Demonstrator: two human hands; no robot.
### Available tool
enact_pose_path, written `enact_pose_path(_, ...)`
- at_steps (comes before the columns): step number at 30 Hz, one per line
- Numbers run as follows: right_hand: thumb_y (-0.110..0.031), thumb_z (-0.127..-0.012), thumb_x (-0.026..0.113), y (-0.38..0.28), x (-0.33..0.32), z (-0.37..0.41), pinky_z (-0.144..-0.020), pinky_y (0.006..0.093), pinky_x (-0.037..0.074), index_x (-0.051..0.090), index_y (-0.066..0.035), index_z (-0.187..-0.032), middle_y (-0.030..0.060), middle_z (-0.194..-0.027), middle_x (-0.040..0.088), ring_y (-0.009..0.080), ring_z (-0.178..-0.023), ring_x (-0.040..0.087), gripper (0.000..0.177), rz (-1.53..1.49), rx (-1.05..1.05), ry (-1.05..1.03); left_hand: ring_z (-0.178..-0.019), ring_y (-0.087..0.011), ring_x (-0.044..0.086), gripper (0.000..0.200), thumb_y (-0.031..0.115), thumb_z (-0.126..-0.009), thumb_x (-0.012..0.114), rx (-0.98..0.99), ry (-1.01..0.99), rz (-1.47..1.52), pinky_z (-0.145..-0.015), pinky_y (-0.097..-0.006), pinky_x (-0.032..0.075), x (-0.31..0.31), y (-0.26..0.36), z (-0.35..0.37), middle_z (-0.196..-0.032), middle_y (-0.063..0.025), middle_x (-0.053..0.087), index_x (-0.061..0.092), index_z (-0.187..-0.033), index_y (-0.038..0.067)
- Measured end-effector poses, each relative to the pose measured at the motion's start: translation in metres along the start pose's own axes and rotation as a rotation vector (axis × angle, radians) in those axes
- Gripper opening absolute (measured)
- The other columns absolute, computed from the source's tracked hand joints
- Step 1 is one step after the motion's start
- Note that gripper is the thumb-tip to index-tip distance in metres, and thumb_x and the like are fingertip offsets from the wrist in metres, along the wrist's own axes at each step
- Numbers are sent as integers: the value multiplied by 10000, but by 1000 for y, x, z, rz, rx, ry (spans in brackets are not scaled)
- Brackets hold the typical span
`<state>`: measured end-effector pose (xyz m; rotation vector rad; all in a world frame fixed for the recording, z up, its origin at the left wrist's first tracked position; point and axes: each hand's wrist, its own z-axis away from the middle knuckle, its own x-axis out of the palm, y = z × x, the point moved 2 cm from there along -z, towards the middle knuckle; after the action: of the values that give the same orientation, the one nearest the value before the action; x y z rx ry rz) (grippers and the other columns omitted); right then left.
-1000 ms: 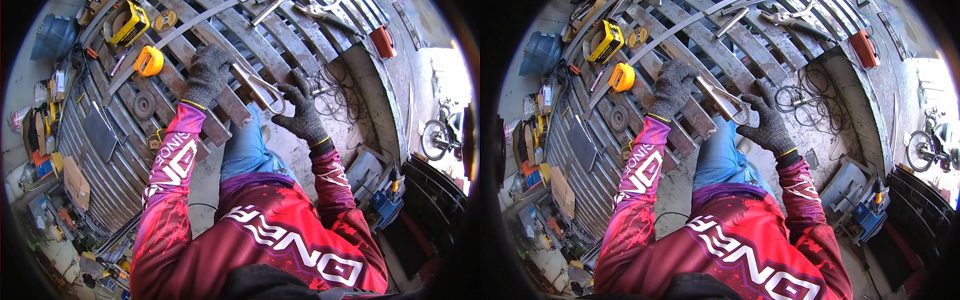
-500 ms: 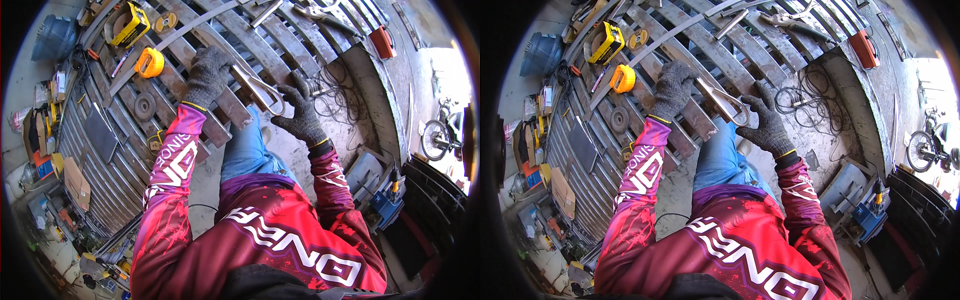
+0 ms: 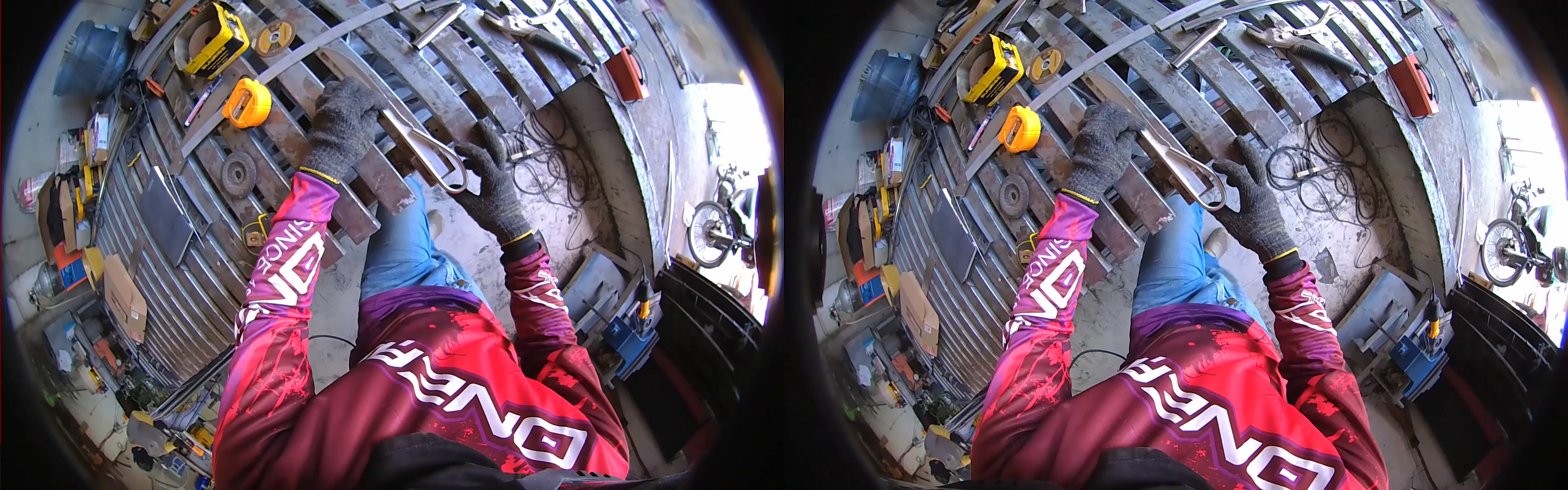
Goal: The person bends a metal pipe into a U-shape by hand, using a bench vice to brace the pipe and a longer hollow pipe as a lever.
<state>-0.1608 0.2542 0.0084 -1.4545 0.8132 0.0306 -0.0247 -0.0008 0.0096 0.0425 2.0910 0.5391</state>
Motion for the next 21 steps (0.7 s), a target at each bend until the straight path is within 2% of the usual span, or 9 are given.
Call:
enact_pose_path(6,-64,-777,782,4,10,0,-978,372,513,620,-118,-1254,202,-1536,355,347,-1345,475,506,84,-64,109,-878,-317,630,146,41,-736,722,-9,-2,9,-843,-436,494,1,-1,1,-877,-107,658,707,-870,96)
enact_pose_path(10,-56,-765,786,9,18,1,-1006,393,501,627,-127,-1231,207,-1515,378,366,-1351,467,498,38,-25,143,-878,-322,627,138,43,-737,715,-33,-8,5,-844,-438,492,1,0,0,-873,-107,655,703,-864,98)
enact_pose_path(15,-46,-751,776,10,16,1,-1081,459,435,629,-141,-1227,225,-1486,411,415,-1355,448,507,145,-74,158,-879,-328,626,144,43,-734,716,12,-4,-2,-852,-443,492,-2,2,-1,-878,-104,656,705,-866,98)
enact_pose_path(19,-45,-753,763,10,14,1,-1093,465,420,633,-144,-1224,226,-1484,415,418,-1353,449,499,180,-109,165,-882,-323,628,146,41,-732,716,18,4,-6,-850,-439,495,-1,2,-1,-891,-102,659,707,-865,100)
enact_pose_path(21,-42,-760,751,11,15,2,-1094,464,419,638,-143,-1218,225,-1486,415,412,-1360,444,483,140,-58,156,-883,-321,629,146,40,-731,716,18,7,6,-849,-438,496,-1,2,-1,-892,-101,660,708,-863,100)
